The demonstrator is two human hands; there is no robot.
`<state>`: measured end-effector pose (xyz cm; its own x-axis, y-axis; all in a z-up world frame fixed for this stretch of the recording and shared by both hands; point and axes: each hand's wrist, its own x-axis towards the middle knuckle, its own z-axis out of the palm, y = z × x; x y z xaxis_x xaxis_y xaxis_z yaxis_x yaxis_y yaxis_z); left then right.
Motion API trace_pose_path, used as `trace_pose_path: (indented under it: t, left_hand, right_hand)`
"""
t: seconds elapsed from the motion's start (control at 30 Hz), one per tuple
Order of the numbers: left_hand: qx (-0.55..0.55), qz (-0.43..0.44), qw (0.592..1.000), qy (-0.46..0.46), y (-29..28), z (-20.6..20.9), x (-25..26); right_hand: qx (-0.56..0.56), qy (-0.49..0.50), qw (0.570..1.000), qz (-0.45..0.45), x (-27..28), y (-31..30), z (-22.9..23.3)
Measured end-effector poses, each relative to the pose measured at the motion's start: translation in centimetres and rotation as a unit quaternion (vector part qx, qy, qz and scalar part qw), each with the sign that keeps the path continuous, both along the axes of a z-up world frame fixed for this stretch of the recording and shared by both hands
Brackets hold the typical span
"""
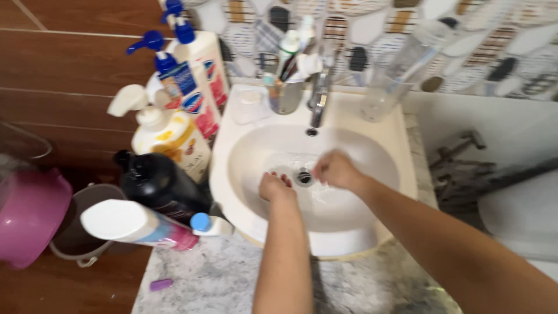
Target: The person washes their hands and feet, then uses a handheld bidet sprayer to rinse the bathroom floor. They wipe the toilet tank and seat with a tissue, and finally wipe the sink countertop with a tissue.
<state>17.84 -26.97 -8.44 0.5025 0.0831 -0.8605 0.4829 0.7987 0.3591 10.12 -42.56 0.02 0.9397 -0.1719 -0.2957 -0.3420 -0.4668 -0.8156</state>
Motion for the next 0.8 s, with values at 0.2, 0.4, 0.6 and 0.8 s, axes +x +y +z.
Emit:
trace_pose_path:
  t: [0.2, 0.4, 0.6, 0.8]
  left_hand:
    - [-0.063, -0.015, 0.997, 0.049, -0.4, 0.8, -0.9]
    - [-0.092, -0.208, 0.973, 0.036, -1.4, 2.6, -1.7]
    - [-0.122, -0.262, 0.957, 0.004, -2.2, 0.1, -1.4]
    - [-0.1, -0.293, 0.943, -0.121, -1.8, 1.6, -0.7]
  right_hand:
    - [-0.285, 0.006, 0.955, 0.082, 1.9, 1.3, -4.6]
    - [-0.355, 0.059, 0.906, 0.223, 3.4, 2.3, 0.2]
    - [-0.388, 0.062, 0.911, 0.128, 0.4, 2.5, 2.7]
    - [-0.339, 0.123, 0.919, 0.162, -6.6, 2.7, 6.0]
